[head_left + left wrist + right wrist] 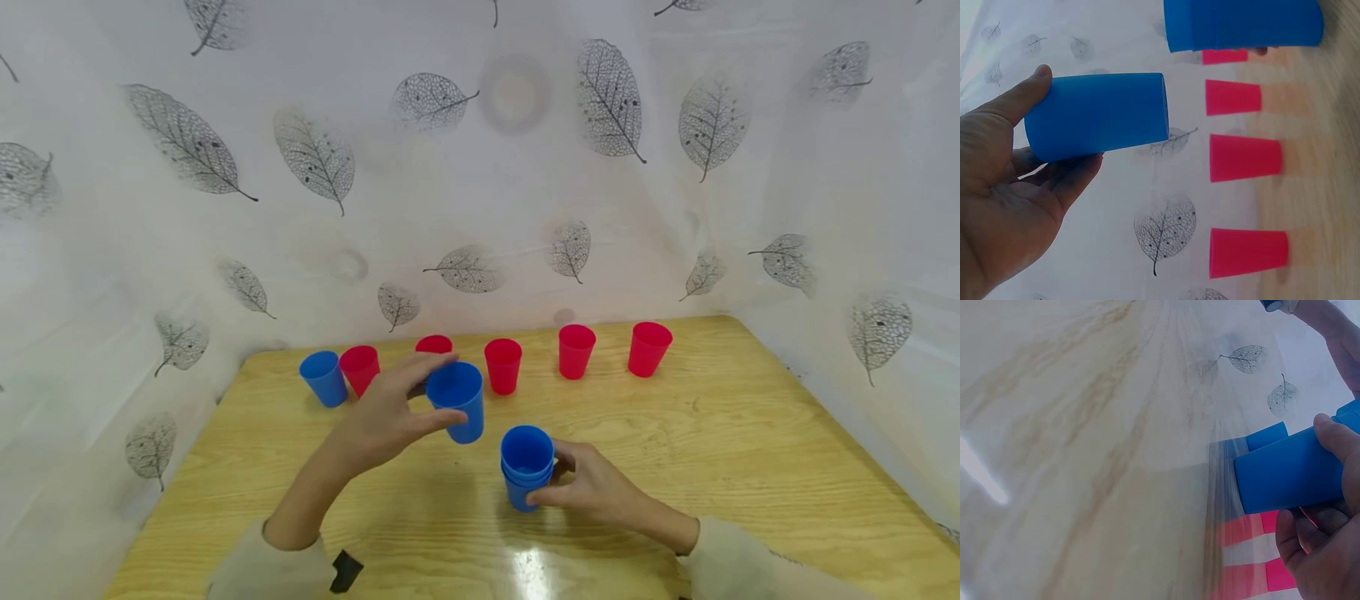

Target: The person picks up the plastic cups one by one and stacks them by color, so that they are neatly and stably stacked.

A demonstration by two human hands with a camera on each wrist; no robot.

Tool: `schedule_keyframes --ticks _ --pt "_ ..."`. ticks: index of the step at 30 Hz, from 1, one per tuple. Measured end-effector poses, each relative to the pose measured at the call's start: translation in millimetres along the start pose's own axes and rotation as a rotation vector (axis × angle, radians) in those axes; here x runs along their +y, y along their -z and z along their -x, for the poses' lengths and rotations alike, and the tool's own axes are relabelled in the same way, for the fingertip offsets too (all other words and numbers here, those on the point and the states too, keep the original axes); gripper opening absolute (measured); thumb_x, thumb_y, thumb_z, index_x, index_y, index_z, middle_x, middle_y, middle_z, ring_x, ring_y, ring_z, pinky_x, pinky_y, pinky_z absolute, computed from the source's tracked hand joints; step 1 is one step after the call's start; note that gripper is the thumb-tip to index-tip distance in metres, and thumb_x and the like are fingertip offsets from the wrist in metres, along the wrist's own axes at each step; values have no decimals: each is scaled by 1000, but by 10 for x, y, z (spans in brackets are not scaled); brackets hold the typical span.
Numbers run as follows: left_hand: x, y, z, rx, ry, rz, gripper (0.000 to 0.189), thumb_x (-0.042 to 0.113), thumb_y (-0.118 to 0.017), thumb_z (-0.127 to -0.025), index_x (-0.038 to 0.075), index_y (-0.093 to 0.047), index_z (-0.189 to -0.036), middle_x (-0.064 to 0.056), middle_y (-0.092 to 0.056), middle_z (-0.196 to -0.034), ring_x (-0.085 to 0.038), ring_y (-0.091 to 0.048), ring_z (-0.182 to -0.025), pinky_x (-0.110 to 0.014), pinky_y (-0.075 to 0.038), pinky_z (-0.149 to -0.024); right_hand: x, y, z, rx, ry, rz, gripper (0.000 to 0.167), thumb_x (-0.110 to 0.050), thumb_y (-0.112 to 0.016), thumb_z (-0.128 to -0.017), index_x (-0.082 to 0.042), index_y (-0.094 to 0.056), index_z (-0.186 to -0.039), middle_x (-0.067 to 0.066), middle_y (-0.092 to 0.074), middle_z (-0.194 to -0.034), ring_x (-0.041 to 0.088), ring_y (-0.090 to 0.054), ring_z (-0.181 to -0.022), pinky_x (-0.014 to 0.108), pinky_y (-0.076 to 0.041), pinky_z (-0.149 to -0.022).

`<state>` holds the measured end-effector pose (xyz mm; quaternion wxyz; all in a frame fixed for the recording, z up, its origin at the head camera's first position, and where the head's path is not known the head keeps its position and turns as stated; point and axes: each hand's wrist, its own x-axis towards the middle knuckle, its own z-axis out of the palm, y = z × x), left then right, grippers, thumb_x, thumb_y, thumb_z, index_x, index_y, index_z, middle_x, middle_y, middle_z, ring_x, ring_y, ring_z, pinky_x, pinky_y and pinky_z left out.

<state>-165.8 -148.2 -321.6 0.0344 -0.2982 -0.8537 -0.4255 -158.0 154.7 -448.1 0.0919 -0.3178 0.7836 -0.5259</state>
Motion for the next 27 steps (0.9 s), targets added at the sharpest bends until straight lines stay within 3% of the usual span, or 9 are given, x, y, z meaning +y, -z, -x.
schedule_keyframes --ticks 10,19,27 --pt "186 -112 -156 -12 -21 -24 72 25 -85 -88 10 -53 -151 -9 -59 -143 -29 -60 -126 -42 -57 -99 1 -2 2 -3 -5 3 52 -19 -83 -90 -2 -63 -134 7 -73 -119 15 -68 -100 32 -61 -81" --pt "320 -354 -306 -96 -95 50 73 22 -85 -88 5 -51 -151 -9 -57 -146 -26 -59 -128 -37 -55 -101 3 10 5 -10 -28 6 53 -19 -82 -91 0 -61 -135 9 -72 -120 15 -69 -95 31 -60 -81" --pt "356 -495 -321 -143 -91 22 73 24 -85 -88 7 -51 -151 -8 -56 -147 -26 -58 -129 -38 -55 -102 2 6 11 -8 -28 10 53 -21 -83 -90 -1 -61 -135 9 -72 -120 13 -68 -97 30 -59 -81"
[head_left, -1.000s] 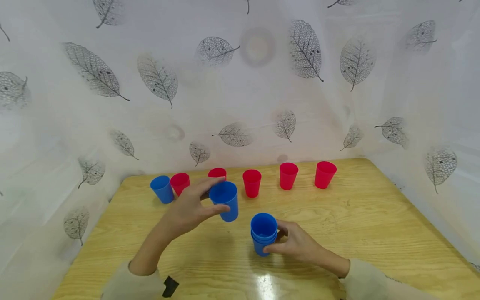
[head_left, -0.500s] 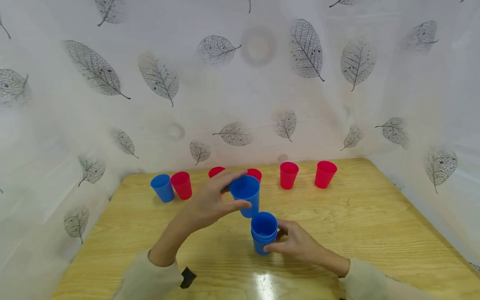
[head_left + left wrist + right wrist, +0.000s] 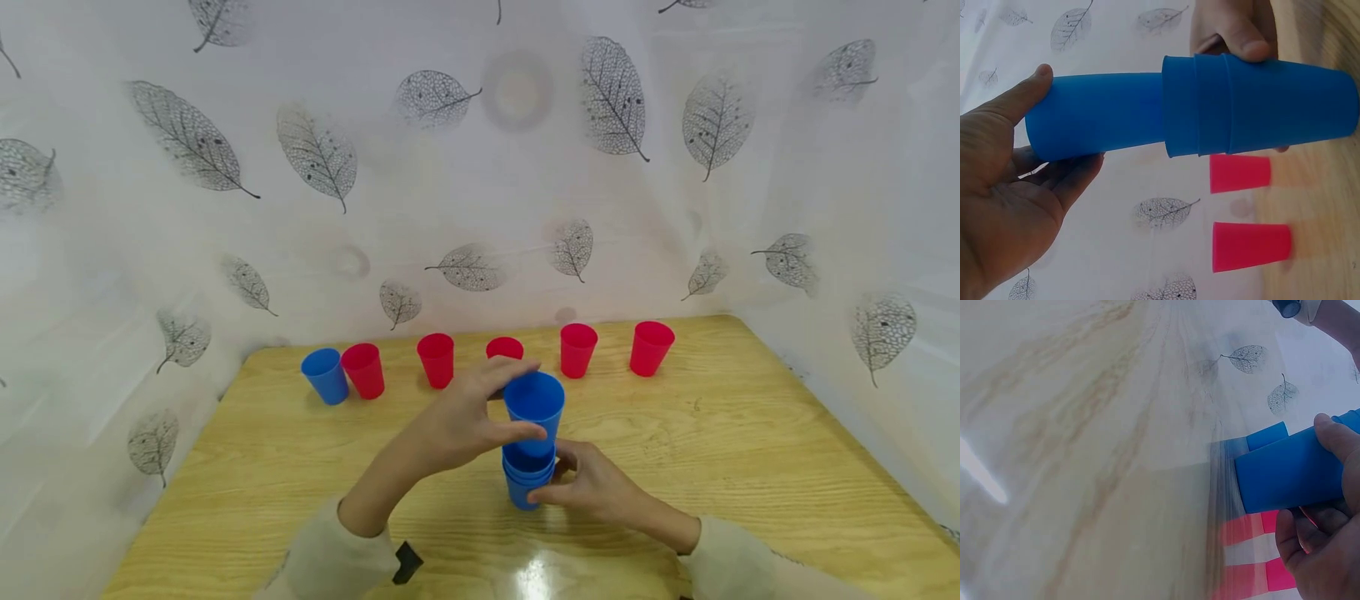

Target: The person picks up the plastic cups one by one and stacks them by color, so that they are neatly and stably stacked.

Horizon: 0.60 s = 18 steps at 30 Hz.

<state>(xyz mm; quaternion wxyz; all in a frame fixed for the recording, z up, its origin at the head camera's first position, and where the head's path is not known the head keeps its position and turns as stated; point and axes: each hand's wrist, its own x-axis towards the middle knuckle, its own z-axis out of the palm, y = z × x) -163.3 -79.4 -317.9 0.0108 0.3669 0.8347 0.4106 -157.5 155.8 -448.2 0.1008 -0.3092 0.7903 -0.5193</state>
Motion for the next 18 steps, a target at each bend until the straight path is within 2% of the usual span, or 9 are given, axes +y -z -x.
schedule_keyframes --ticks 8,14,18 --pt "-8 -37 82 -5 -15 -49 74 24 -86 -87 8 -52 -151 -7 -57 -146 -24 -58 -128 -34 -55 -99 -8 4 -1 -3 12 15 54 -21 -82 -90 -1 -61 -135 10 -72 -121 13 -68 -94 30 -60 -79" --pt "-24 -60 140 -16 2 -37 74 25 -86 -87 9 -53 -151 -6 -58 -143 -23 -58 -127 -32 -55 -99 0 3 -5 6 29 8 53 -20 -84 -89 0 -62 -133 9 -73 -119 12 -69 -95 30 -60 -79" --pt "-34 -66 170 -21 7 -25 73 26 -85 -88 8 -52 -151 -7 -57 -144 -24 -57 -127 -37 -55 -101 6 2 -8 1 16 -7 52 -19 -83 -90 -1 -62 -134 9 -73 -120 13 -68 -96 30 -60 -80"
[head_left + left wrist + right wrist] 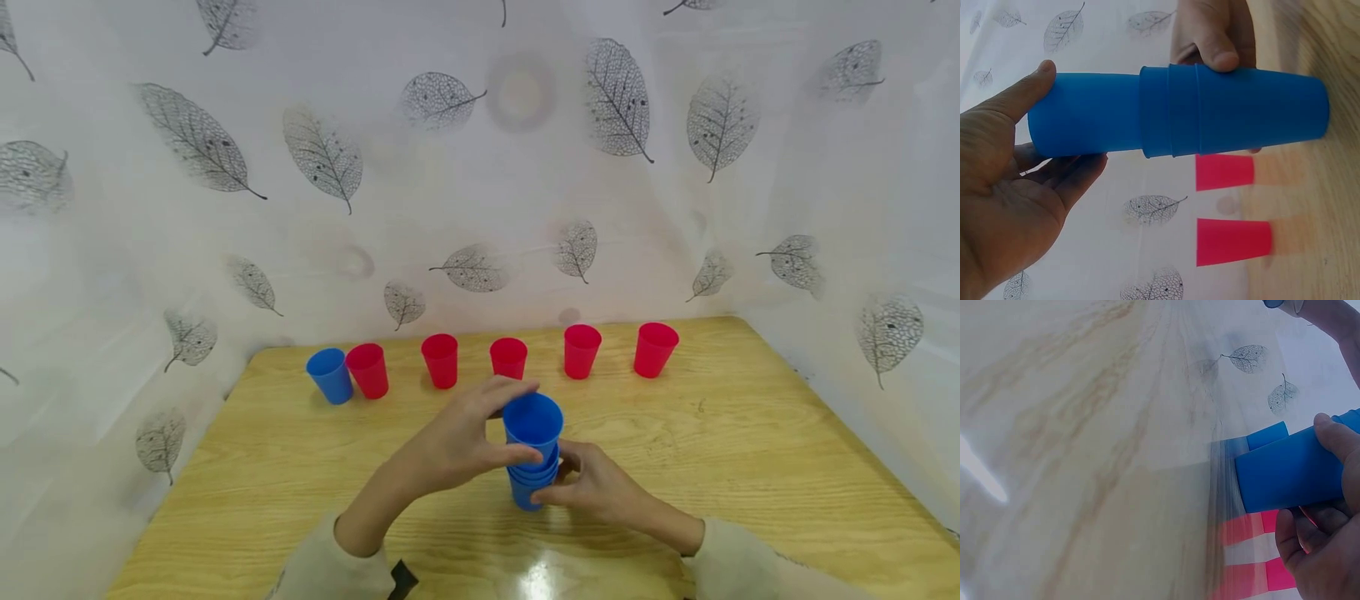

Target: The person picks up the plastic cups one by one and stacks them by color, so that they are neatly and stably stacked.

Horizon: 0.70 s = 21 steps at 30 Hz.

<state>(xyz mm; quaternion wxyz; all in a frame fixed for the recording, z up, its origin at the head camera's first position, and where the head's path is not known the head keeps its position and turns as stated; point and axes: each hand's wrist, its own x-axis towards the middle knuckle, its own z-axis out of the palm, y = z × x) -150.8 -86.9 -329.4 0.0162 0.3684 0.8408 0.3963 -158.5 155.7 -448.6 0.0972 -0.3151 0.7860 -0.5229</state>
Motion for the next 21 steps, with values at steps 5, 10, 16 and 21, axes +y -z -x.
schedule_keyframes --ticks 5,10,16,21 --pt "0 -8 9 1 0 -1 73 25 -85 -88 9 -52 -151 -6 -56 -145 -23 -56 -128 -36 -54 -102 1 1 2 -7 -18 -5 52 -19 -83 -90 -1 -61 -135 10 -72 -121 14 -68 -97 29 -60 -81" --pt "4 -20 14 -5 -13 31 74 23 -85 -88 10 -51 -152 -7 -55 -146 -22 -58 -127 -31 -53 -103 -2 -1 2 3 -5 4 51 -19 -83 -90 -1 -63 -133 10 -72 -121 13 -68 -97 30 -60 -80" --pt "-25 -36 35 12 -31 68 69 22 -82 -91 11 -51 -152 -5 -55 -147 -23 -60 -127 -28 -52 -103 4 -8 2 18 58 8 51 -17 -83 -89 2 -63 -132 8 -74 -114 10 -68 -95 31 -61 -77" --pt "-84 -36 88 48 -54 68 61 20 -80 -93 8 -54 -147 -5 -60 -143 -22 -59 -128 -32 -53 -103 -3 -14 5 25 64 1 50 -15 -83 -89 3 -63 -132 9 -74 -114 10 -68 -94 31 -61 -77"
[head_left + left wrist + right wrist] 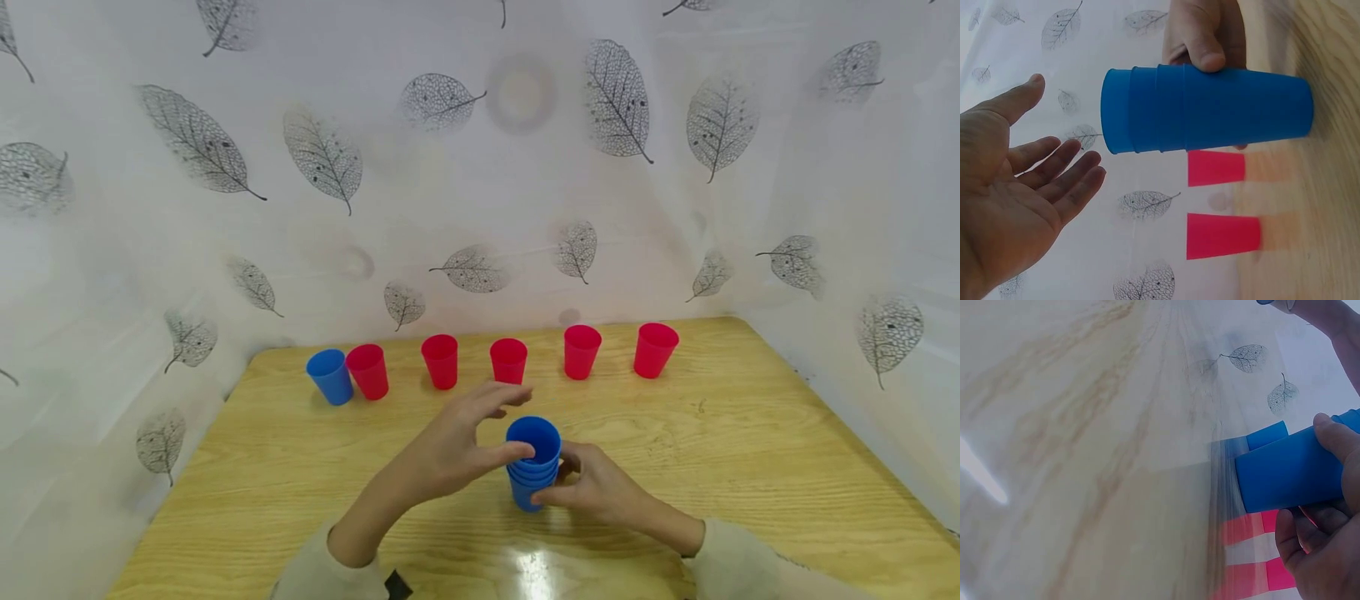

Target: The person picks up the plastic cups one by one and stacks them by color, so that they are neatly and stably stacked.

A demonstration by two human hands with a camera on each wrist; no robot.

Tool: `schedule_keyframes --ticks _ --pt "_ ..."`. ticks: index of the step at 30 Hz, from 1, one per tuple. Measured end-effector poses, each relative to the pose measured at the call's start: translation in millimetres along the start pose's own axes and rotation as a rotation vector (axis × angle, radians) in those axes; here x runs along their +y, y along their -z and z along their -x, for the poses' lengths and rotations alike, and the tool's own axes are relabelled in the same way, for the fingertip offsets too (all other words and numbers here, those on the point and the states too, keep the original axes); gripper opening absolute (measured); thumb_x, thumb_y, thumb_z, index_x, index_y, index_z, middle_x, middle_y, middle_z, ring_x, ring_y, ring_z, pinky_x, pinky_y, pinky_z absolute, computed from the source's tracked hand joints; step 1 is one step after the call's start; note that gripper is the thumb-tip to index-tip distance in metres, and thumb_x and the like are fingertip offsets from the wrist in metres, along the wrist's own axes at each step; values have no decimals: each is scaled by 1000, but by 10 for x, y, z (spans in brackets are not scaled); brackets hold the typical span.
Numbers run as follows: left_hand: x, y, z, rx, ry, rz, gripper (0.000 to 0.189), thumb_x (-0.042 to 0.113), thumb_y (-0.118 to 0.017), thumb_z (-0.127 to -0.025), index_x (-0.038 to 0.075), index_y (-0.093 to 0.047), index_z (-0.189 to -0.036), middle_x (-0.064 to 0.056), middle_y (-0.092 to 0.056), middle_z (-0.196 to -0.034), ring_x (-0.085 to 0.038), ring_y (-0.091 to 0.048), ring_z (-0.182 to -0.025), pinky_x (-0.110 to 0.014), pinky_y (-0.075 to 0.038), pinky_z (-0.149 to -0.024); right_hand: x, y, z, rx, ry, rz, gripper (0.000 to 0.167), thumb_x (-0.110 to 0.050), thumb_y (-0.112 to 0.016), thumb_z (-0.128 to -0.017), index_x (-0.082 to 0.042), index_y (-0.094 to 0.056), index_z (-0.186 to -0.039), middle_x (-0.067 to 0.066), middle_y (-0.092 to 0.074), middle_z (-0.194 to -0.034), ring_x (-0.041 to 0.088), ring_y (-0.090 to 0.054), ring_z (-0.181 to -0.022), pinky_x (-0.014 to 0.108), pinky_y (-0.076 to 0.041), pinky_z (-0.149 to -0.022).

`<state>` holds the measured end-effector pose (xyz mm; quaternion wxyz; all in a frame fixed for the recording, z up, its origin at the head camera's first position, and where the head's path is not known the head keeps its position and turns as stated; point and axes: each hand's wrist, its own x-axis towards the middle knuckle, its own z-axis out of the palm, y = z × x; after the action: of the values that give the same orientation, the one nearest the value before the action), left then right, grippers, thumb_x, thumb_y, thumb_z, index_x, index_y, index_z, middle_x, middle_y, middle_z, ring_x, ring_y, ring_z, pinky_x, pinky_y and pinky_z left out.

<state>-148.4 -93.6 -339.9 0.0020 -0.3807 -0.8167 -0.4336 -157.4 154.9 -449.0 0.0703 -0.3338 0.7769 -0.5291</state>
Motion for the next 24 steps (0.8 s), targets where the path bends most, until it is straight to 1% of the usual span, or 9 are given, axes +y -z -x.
schedule_keyframes --ticks 3,6,9,12,16,20,24 --pt "-51 10 65 21 -15 -10 58 18 -80 -93 7 -57 -145 -5 -62 -140 -21 -60 -127 -37 -55 -102 -9 -6 0 2 1 2 51 -16 -84 -88 4 -63 -130 10 -74 -113 10 -69 -93 31 -61 -76" --pt "-112 28 145 37 -12 -5 56 17 -79 -94 8 -57 -144 -5 -63 -138 -22 -61 -126 -41 -55 -101 -23 -10 -1 5 2 6 51 -18 -85 -87 4 -64 -129 11 -74 -113 10 -69 -93 31 -61 -77" --pt "-169 60 230 51 26 11 55 18 -78 -95 11 -57 -145 -2 -64 -138 -20 -62 -125 -41 -56 -100 -30 -9 -1 8 -1 13 51 -19 -86 -87 3 -65 -128 11 -74 -113 10 -69 -94 32 -61 -77" --pt "-225 101 317 65 49 29 54 19 -77 -95 10 -58 -144 -2 -65 -136 -20 -62 -124 -41 -56 -100 -31 -10 -1 9 -10 16 51 -19 -86 -86 2 -65 -128 10 -74 -113 10 -68 -95 33 -61 -77" --pt "-298 170 439 87 65 28 53 19 -77 -95 7 -58 -143 -4 -66 -134 -22 -63 -123 -40 -56 -99 -26 -11 -6 7 -13 16 52 -19 -86 -86 3 -65 -128 10 -74 -113 10 -68 -94 32 -61 -77" --pt "-363 247 537 115 86 27 53 19 -78 -95 7 -59 -143 -4 -66 -134 -22 -64 -122 -40 -57 -99 -19 -4 -7 4 -15 20 52 -18 -86 -87 3 -64 -129 10 -74 -114 10 -68 -95 31 -61 -77" --pt "-409 326 602 148 102 8 52 18 -79 -94 9 -61 -141 -3 -67 -131 -22 -64 -121 -41 -57 -98 -13 1 -5 2 -18 17 52 -18 -86 -87 3 -64 -129 10 -74 -114 10 -68 -96 31 -61 -77"
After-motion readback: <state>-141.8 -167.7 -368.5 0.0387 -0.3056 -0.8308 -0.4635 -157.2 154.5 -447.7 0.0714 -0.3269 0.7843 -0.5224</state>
